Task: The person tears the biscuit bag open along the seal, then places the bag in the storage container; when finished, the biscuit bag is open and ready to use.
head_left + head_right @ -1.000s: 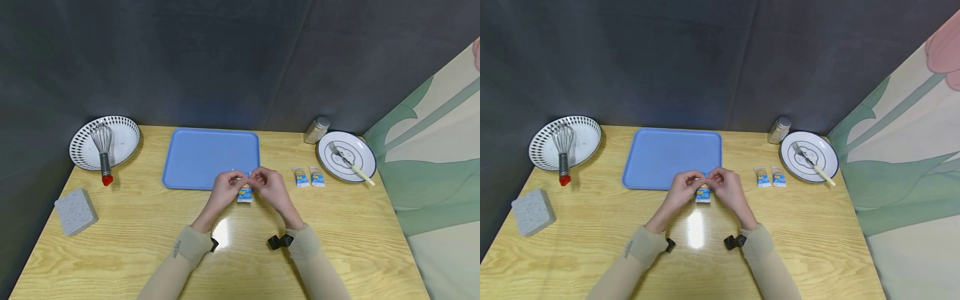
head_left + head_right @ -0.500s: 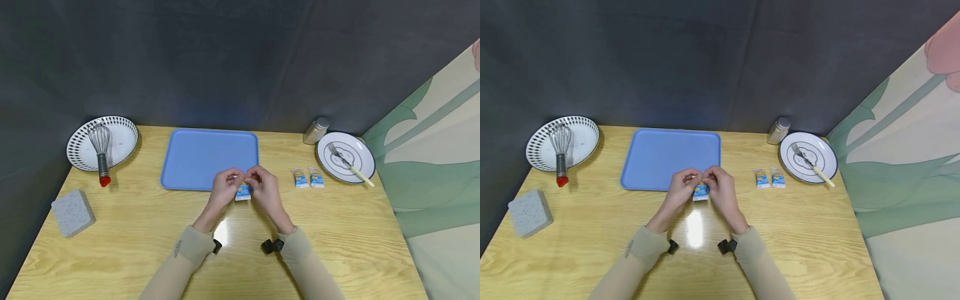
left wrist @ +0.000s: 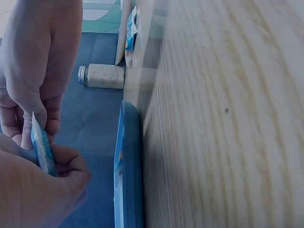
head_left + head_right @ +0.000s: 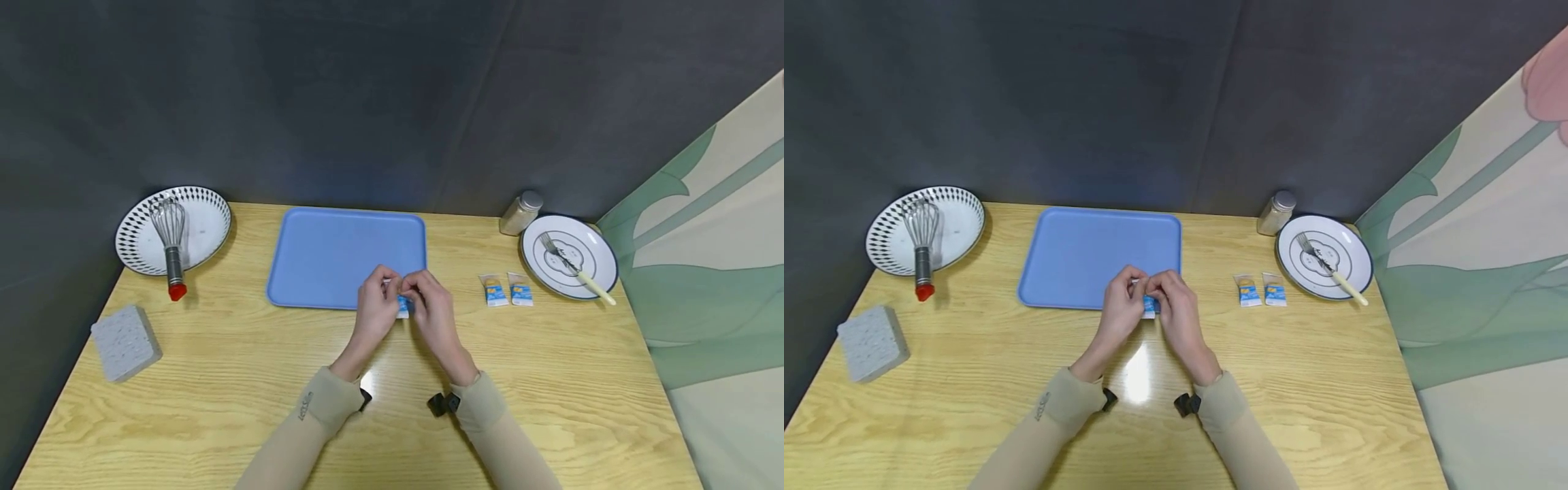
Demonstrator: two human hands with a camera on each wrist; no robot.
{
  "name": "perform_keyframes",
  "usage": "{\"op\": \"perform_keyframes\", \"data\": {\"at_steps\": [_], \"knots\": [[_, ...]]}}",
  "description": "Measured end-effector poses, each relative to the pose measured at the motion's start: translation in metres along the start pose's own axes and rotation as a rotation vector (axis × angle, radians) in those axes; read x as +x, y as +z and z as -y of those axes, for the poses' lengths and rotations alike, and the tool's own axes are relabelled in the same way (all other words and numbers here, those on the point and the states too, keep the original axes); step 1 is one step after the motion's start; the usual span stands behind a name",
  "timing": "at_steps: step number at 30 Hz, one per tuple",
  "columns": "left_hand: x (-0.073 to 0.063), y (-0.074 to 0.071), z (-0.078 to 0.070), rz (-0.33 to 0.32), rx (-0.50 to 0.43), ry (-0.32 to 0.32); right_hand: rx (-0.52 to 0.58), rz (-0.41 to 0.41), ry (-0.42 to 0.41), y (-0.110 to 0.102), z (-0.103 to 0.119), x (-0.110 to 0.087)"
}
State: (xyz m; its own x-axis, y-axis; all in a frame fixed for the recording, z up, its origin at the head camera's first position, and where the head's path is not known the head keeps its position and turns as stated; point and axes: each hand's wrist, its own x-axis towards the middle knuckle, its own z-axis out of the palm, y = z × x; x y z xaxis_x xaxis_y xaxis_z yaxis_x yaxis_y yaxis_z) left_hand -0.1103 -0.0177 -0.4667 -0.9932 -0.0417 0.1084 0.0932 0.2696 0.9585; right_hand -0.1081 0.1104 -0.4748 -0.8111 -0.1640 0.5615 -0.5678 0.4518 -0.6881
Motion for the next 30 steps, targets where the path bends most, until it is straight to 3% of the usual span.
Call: {"op": "perform_keyframes", "data": {"at_steps": [5, 10, 13, 18, 24, 30], "knots": [[-0.001, -0.002, -0.001, 0.013, -0.034, 0.0, -0.002, -0.011, -0.004, 0.0, 0.003, -0.002], [0.002, -0.012, 0.006, 0.09, -0.224, -0.071, 0.086, 0.005, 0.2, -0.003, 0.009, 0.002], [0.0, -0.017, 0.01, 0.139, -0.338, -0.153, 0.159, -0.012, 0.326, -0.003, 0.01, 0.002], [-0.006, -0.022, 0.014, 0.176, -0.44, -0.266, 0.198, -0.021, 0.408, -0.002, 0.008, 0.002], [-0.003, -0.026, 0.016, 0.139, -0.459, -0.255, 0.329, 0.068, 0.519, -0.006, 0.009, 0.007], [-0.001, -0.029, 0.016, 0.145, -0.451, -0.244, 0.439, 0.158, 0.6, -0.011, 0.01, 0.009]]}}
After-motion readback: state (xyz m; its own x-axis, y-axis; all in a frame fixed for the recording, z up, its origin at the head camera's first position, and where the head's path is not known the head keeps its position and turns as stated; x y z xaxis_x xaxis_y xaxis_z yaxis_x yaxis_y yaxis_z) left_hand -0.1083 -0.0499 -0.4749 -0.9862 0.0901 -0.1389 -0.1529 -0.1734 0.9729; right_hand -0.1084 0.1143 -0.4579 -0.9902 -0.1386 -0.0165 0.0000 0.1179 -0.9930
